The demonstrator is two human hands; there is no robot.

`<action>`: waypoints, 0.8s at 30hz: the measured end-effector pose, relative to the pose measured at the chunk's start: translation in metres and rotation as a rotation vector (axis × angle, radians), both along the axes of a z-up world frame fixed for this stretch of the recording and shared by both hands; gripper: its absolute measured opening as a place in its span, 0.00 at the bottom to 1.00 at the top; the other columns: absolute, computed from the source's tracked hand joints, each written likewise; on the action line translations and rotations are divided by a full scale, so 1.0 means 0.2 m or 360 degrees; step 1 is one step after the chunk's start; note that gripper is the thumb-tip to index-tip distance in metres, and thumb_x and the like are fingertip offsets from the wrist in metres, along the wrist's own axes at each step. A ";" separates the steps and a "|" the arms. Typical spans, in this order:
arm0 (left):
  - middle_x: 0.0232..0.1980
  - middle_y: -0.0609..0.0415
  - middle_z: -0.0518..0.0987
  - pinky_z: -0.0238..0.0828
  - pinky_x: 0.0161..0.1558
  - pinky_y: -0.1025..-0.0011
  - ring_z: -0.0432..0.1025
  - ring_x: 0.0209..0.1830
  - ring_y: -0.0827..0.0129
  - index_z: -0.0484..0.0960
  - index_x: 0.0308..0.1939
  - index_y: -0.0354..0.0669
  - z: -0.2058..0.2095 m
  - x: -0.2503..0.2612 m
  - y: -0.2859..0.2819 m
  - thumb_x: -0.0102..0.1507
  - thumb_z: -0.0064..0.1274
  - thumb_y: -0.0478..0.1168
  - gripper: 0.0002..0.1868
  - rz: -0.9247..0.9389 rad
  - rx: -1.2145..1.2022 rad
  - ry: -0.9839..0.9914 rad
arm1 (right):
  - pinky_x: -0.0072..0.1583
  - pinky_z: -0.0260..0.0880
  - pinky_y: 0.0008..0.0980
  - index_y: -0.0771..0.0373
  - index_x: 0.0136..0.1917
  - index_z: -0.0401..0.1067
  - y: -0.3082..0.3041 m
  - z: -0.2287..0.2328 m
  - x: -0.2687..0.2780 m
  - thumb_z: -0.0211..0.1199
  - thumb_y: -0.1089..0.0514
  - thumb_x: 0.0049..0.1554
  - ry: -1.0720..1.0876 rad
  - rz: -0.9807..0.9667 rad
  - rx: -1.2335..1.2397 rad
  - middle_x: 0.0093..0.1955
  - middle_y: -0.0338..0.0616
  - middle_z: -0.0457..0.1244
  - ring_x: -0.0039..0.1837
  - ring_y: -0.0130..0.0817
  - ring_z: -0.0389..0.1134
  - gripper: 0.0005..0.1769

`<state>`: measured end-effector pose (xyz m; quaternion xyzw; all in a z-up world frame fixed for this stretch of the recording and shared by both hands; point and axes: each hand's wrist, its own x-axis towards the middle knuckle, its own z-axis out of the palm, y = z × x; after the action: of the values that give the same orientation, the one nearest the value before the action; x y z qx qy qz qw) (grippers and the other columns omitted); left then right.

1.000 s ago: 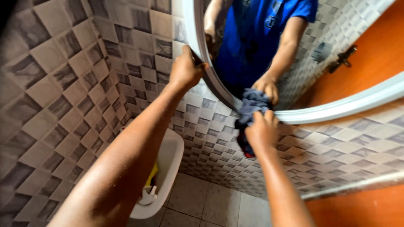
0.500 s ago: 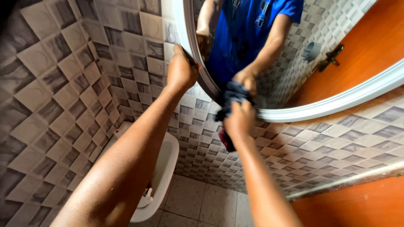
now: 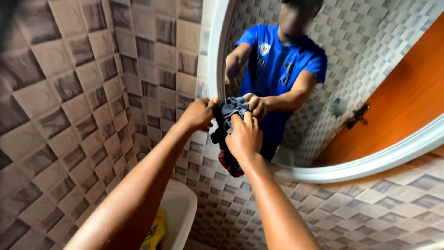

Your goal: Cleaning a bathroom mirror using a cleaning spray and a cloth.

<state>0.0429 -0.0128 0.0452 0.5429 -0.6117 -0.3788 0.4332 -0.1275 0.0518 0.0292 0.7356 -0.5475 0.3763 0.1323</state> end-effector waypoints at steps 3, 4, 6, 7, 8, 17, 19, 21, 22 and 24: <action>0.36 0.44 0.83 0.79 0.25 0.62 0.80 0.26 0.60 0.81 0.46 0.33 -0.05 0.04 -0.10 0.68 0.40 0.65 0.35 -0.0039 0.0016 -0.0112 | 0.52 0.71 0.55 0.56 0.51 0.77 -0.04 0.16 0.04 0.65 0.63 0.47 0.0056 0.0044 -0.0161 0.56 0.52 0.63 0.59 0.58 0.66 0.16; 0.36 0.44 0.83 0.79 0.25 0.62 0.80 0.26 0.60 0.81 0.46 0.33 -0.05 0.04 -0.09 0.68 0.40 0.65 0.35 -0.0029 -0.0003 -0.0112 | 0.52 0.71 0.55 0.56 0.51 0.77 -0.04 0.21 0.06 0.65 0.63 0.47 0.0057 0.0053 -0.0181 0.56 0.52 0.63 0.59 0.58 0.66 0.16; 0.33 0.36 0.83 0.77 0.24 0.63 0.78 0.23 0.58 0.81 0.48 0.33 -0.04 0.04 -0.09 0.70 0.37 0.64 0.35 0.0014 0.0029 -0.0211 | 0.52 0.71 0.55 0.55 0.51 0.77 -0.04 0.34 0.08 0.66 0.63 0.46 0.0133 0.0077 -0.0267 0.56 0.52 0.63 0.59 0.58 0.66 0.17; 0.33 0.36 0.83 0.77 0.24 0.63 0.78 0.23 0.58 0.81 0.48 0.33 -0.03 0.03 -0.06 0.70 0.37 0.64 0.35 0.0019 0.0008 -0.0208 | 0.52 0.71 0.55 0.55 0.51 0.77 -0.05 0.39 0.08 0.66 0.63 0.46 0.0136 0.0080 -0.0288 0.56 0.52 0.63 0.59 0.58 0.66 0.17; 0.33 0.35 0.83 0.78 0.27 0.60 0.79 0.26 0.52 0.82 0.49 0.36 -0.03 0.03 -0.03 0.70 0.38 0.63 0.32 0.0062 0.0014 -0.0279 | 0.53 0.70 0.55 0.56 0.50 0.77 -0.06 0.43 0.08 0.66 0.63 0.44 0.0156 0.0098 -0.0319 0.57 0.54 0.63 0.60 0.59 0.65 0.18; 0.60 0.26 0.71 0.72 0.50 0.46 0.73 0.51 0.32 0.50 0.76 0.33 0.41 -0.07 0.18 0.57 0.56 0.40 0.47 0.0523 -0.0839 -0.0546 | 0.67 0.58 0.59 0.57 0.49 0.79 -0.15 0.86 0.09 0.65 0.63 0.40 0.0430 0.0017 -0.0889 0.67 0.69 0.59 0.66 0.68 0.60 0.21; 0.68 0.26 0.66 0.73 0.50 0.47 0.73 0.52 0.32 0.43 0.79 0.31 0.50 -0.08 0.17 0.58 0.55 0.39 0.51 0.0510 -0.0893 -0.0539 | 0.68 0.58 0.59 0.57 0.50 0.79 -0.16 0.96 0.09 0.64 0.64 0.42 0.0426 0.0043 -0.0924 0.68 0.68 0.59 0.67 0.68 0.60 0.20; 0.71 0.27 0.60 0.68 0.57 0.48 0.66 0.61 0.31 0.45 0.74 0.23 0.57 -0.09 0.16 0.55 0.59 0.42 0.53 0.0595 -0.1163 -0.0635 | 0.65 0.61 0.58 0.57 0.51 0.78 -0.16 1.08 0.08 0.61 0.66 0.46 0.0351 0.0103 -0.0927 0.64 0.64 0.61 0.66 0.66 0.60 0.18; 0.71 0.27 0.60 0.68 0.57 0.48 0.66 0.61 0.31 0.45 0.74 0.23 0.59 -0.09 0.17 0.55 0.59 0.42 0.53 0.0592 -0.1172 -0.0632 | 0.65 0.61 0.58 0.57 0.51 0.78 -0.16 1.12 0.08 0.61 0.66 0.46 0.0352 0.0097 -0.0935 0.64 0.64 0.61 0.66 0.66 0.60 0.18; 0.78 0.29 0.55 0.63 0.64 0.49 0.61 0.67 0.34 0.46 0.78 0.26 0.68 -0.12 0.17 0.63 0.52 0.40 0.45 0.0669 -0.1294 -0.0669 | 0.61 0.64 0.59 0.57 0.51 0.78 -0.17 1.24 0.08 0.60 0.66 0.47 0.0313 0.0082 -0.0950 0.58 0.58 0.62 0.62 0.64 0.62 0.17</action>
<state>0.0198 0.0205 0.1803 0.5061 -0.6613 0.1031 0.5439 -0.1124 0.0173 0.2770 0.7107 -0.3786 0.4507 0.3852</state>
